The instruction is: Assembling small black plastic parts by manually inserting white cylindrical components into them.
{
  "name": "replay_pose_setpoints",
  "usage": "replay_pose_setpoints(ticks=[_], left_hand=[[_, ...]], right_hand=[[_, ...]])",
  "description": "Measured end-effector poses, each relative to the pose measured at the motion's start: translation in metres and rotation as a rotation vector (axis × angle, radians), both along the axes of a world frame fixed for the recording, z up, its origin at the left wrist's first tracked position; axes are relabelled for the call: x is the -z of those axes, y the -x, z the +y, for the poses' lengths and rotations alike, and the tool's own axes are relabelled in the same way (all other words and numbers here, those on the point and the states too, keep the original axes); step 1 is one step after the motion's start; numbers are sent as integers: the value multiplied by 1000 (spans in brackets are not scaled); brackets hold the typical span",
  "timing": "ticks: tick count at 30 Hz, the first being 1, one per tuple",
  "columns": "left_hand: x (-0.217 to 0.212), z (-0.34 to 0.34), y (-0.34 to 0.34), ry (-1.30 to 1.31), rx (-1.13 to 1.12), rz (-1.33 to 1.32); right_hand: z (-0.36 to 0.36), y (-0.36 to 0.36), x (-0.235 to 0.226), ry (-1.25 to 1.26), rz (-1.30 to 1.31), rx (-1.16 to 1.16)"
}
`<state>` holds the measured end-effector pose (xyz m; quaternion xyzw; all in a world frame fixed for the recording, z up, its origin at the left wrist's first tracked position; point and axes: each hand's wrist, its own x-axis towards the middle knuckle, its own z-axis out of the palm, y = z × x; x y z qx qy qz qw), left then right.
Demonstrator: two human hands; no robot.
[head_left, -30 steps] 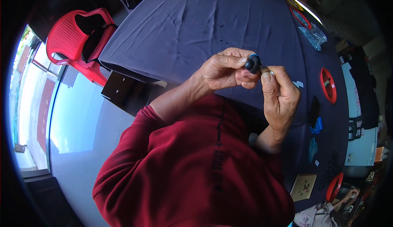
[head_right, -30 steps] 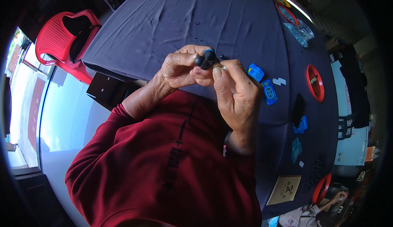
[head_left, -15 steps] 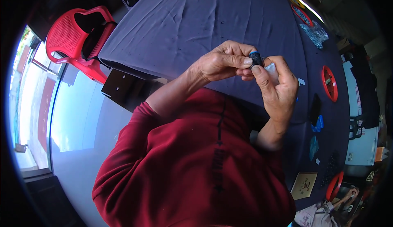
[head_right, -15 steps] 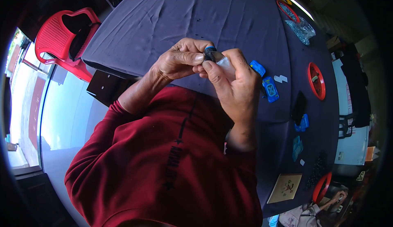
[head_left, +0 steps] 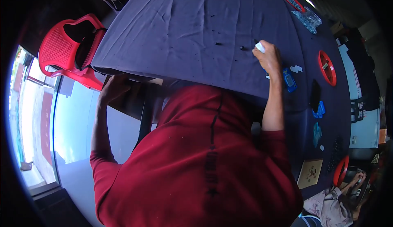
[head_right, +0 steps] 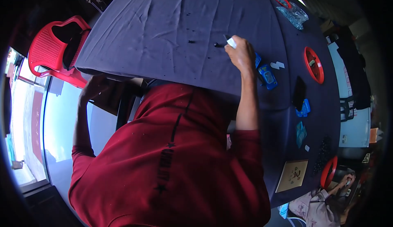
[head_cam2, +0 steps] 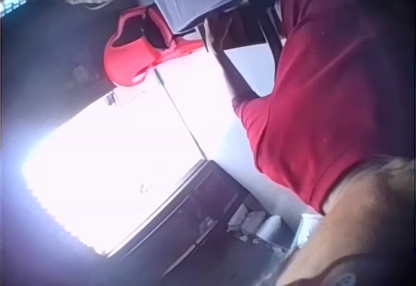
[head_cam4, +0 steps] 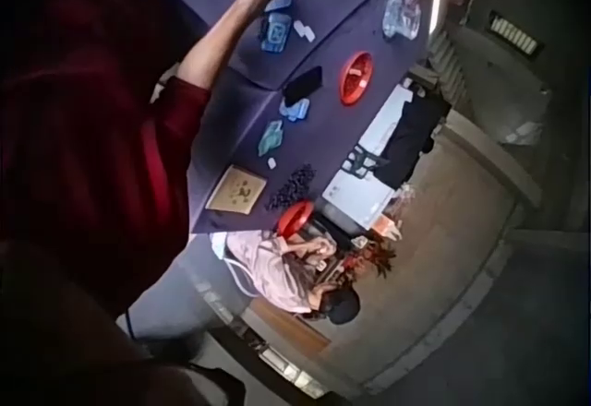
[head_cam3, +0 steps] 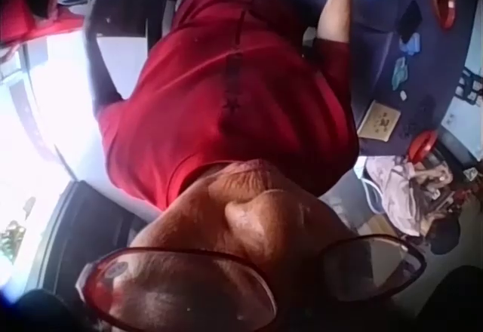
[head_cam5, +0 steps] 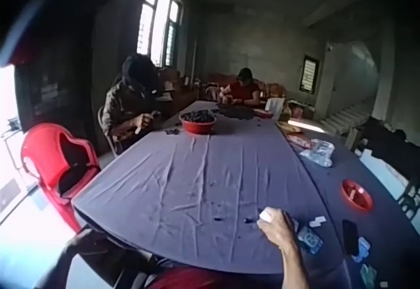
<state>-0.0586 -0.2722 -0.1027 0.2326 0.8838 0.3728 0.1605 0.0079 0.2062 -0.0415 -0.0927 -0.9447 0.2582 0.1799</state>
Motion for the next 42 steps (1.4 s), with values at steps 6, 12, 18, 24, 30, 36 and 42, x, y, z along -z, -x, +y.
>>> replay_pose_setpoints(ticks=[6, 12, 18, 24, 30, 36, 42], left_hand=[[70, -37, 16, 230, -201, -15], [131, -39, 23, 283, -288, -22], [111, -45, 20, 382, -311, 63], [-17, 12, -28, -66, -224, 242], [-81, 140, -49, -735, 157, -138], [-86, 233, -55, -1260, 481, -358], [-89, 243, -59, -1331, 438, -328]], right_hand=[[-16, 29, 32, -69, 104, -73], [-17, 46, 43, -205, -11, -50], [-13, 37, 32, -12, 46, -73], [-41, 2, -15, 857, -46, -512], [-69, -35, -52, 859, 83, -776], [-76, -51, -61, 847, 170, -737], [-71, -54, -65, 736, 221, -711]])
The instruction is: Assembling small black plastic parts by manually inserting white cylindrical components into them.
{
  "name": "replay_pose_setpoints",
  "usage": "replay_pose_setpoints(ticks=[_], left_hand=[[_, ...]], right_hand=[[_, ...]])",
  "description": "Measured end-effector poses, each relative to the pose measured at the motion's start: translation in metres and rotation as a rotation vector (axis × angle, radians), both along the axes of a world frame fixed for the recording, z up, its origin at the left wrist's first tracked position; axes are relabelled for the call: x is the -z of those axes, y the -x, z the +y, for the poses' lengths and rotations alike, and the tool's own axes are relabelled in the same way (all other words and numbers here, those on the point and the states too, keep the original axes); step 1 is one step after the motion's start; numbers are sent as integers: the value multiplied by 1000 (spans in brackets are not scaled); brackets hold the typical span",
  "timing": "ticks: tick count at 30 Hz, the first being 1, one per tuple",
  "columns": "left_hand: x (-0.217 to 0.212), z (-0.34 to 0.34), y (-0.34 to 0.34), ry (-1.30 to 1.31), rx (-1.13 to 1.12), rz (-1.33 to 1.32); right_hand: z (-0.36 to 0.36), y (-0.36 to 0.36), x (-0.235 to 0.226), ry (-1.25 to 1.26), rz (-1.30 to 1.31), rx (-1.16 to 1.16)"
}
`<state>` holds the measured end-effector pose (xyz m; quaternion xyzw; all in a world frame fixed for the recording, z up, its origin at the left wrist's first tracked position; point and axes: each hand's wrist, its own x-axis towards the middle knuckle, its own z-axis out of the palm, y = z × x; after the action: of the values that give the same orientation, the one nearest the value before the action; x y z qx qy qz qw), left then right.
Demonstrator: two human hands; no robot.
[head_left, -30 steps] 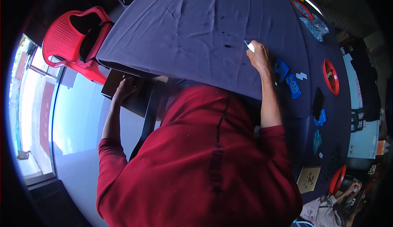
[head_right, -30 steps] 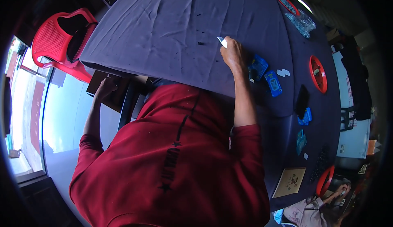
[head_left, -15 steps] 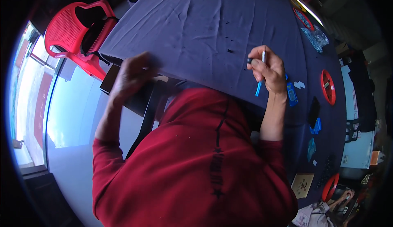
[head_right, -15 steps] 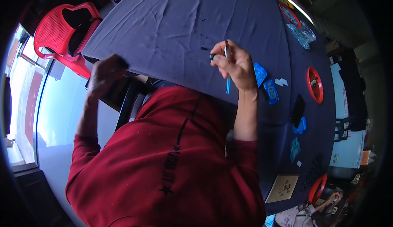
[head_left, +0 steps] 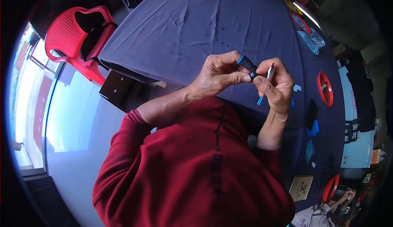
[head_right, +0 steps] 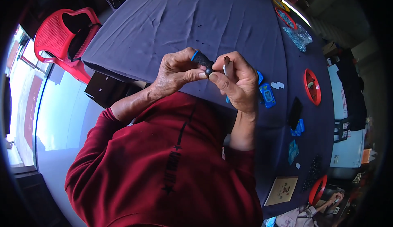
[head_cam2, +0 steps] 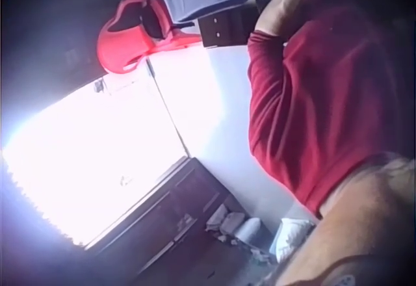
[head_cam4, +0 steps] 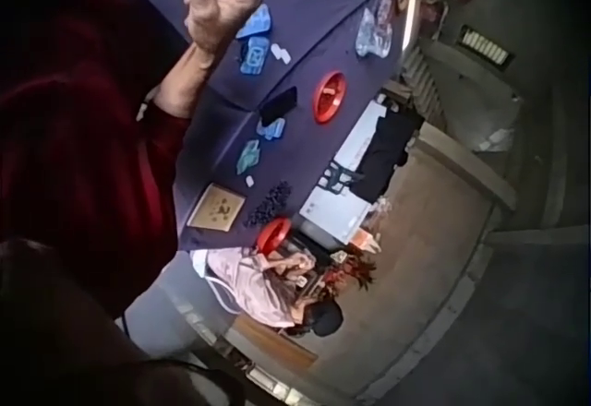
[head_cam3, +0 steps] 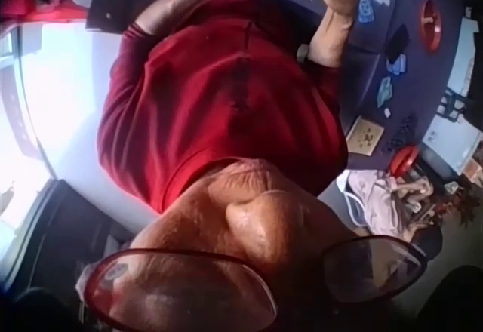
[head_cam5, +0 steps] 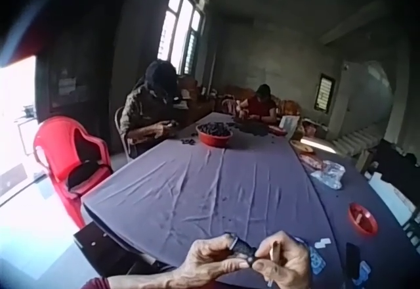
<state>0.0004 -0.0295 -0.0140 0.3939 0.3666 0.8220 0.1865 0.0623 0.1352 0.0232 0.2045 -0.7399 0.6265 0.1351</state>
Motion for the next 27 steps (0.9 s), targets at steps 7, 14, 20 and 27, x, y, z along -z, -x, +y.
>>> replay_pose_setpoints(ticks=[7, 14, 20, 27], left_hand=[[-1, 3, 1, -66, 55, 57], [-4, 2, -1, -48, 184, -12], [-6, 3, -1, -72, 286, -127], [-2, 6, 1, -48, 384, -257]], right_hand=[[-11, -14, -7, 31, 92, 50], [-22, -22, -12, -175, 276, 230], [-20, -18, -12, -225, 388, 161], [-22, -14, -9, -275, 527, 225]])
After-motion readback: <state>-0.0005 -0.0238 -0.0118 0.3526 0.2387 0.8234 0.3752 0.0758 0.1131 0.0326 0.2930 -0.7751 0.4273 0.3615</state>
